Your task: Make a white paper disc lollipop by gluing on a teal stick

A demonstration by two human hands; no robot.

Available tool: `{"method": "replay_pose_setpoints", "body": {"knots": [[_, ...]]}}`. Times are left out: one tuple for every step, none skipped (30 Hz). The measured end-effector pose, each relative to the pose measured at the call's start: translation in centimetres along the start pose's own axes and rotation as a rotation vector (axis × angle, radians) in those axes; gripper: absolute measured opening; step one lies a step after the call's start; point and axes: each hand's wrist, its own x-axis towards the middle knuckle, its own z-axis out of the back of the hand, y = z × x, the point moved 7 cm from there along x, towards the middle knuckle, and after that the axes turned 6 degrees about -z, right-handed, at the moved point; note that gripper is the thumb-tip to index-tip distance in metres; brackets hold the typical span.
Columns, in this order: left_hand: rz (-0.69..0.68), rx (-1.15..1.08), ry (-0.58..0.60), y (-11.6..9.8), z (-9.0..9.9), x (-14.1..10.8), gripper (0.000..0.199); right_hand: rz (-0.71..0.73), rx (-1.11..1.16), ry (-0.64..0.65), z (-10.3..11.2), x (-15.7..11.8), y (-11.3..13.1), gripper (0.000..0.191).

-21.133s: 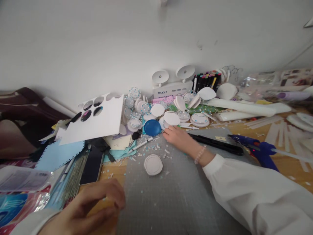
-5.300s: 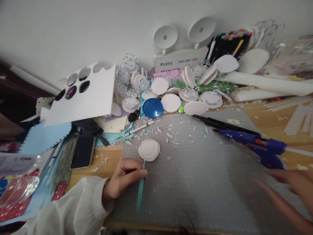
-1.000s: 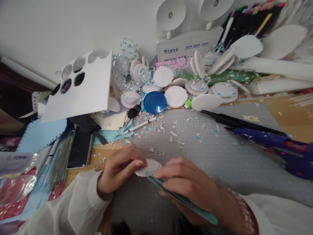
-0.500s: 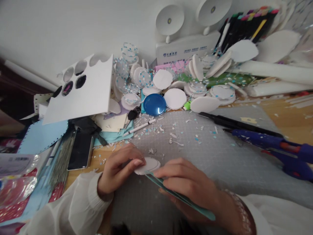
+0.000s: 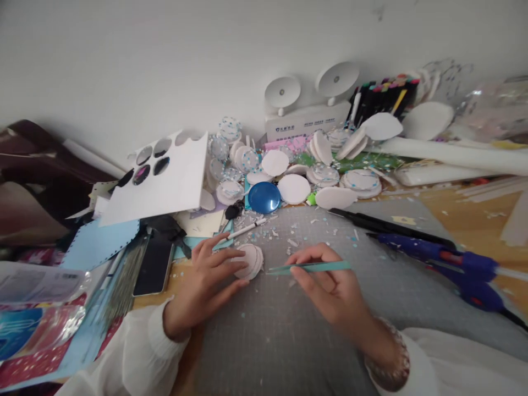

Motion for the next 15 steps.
{"method": "replay_pose_setpoints", "body": {"knots": [[-0.010, 0.035, -0.006, -0.4, 0.4, -0.3, 0.019, -0.021, 0.001, -0.005, 0.0, 0.1, -0.1, 0.007], [-0.025, 0.064, -0.021, -0.8, 1.0, -0.5, 0.020, -0.035, 0.004, -0.007, 0.0, 0.2, -0.2, 0.009], [-0.044, 0.090, -0.042, -1.1, 1.5, -0.8, 0.020, -0.041, 0.007, -0.008, 0.0, 0.2, -0.2, 0.010], [-0.062, 0.109, -0.066, -1.4, 2.1, -1.0, 0.021, -0.037, 0.012, -0.009, 0.0, 0.3, -0.2, 0.010], [-0.073, 0.123, -0.101, -1.6, 2.8, -1.4, 0.023, -0.033, 0.015, -0.009, 0.0, 0.3, -0.1, 0.011], [-0.065, 0.136, -0.152, -1.3, 3.7, -1.8, 0.025, -0.027, 0.017, -0.014, 0.0, 0.3, -0.1, 0.012], [-0.028, 0.154, -0.211, -0.7, 4.6, -2.3, 0.025, -0.022, 0.019, -0.019, 0.1, 0.3, 0.0, 0.012], [0.034, 0.181, -0.283, 0.4, 5.6, -3.0, 0.024, -0.020, 0.023, -0.020, 0.1, 0.3, 0.0, 0.012], [0.151, 0.223, -0.358, 2.0, 6.7, -4.0, 0.021, -0.025, 0.030, -0.022, 0.1, 0.3, -0.1, 0.012], [0.288, 0.283, -0.370, 3.9, 7.4, -5.0, 0.021, -0.035, 0.043, -0.022, 0.1, 0.3, -0.2, 0.013], [0.404, 0.358, -0.340, 5.9, 7.8, -6.0, 0.026, -0.048, 0.058, -0.020, 0.1, 0.3, -0.3, 0.013], [0.508, 0.439, -0.295, 7.8, 8.1, -7.0, 0.030, -0.064, 0.074, -0.017, 0.1, 0.3, -0.5, 0.013], [0.586, 0.514, -0.237, 9.5, 8.2, -7.9, 0.031, -0.081, 0.088, -0.012, 0.0, 0.3, -0.6, 0.013], [0.623, 0.562, -0.146, 11.0, 8.0, -8.4, 0.029, -0.096, 0.099, -0.011, 0.0, 0.3, -0.8, 0.013], [0.623, 0.573, -0.105, 12.1, 7.8, -8.7, 0.028, -0.105, 0.107, -0.009, -0.1, 0.3, -0.9, 0.013]]}}
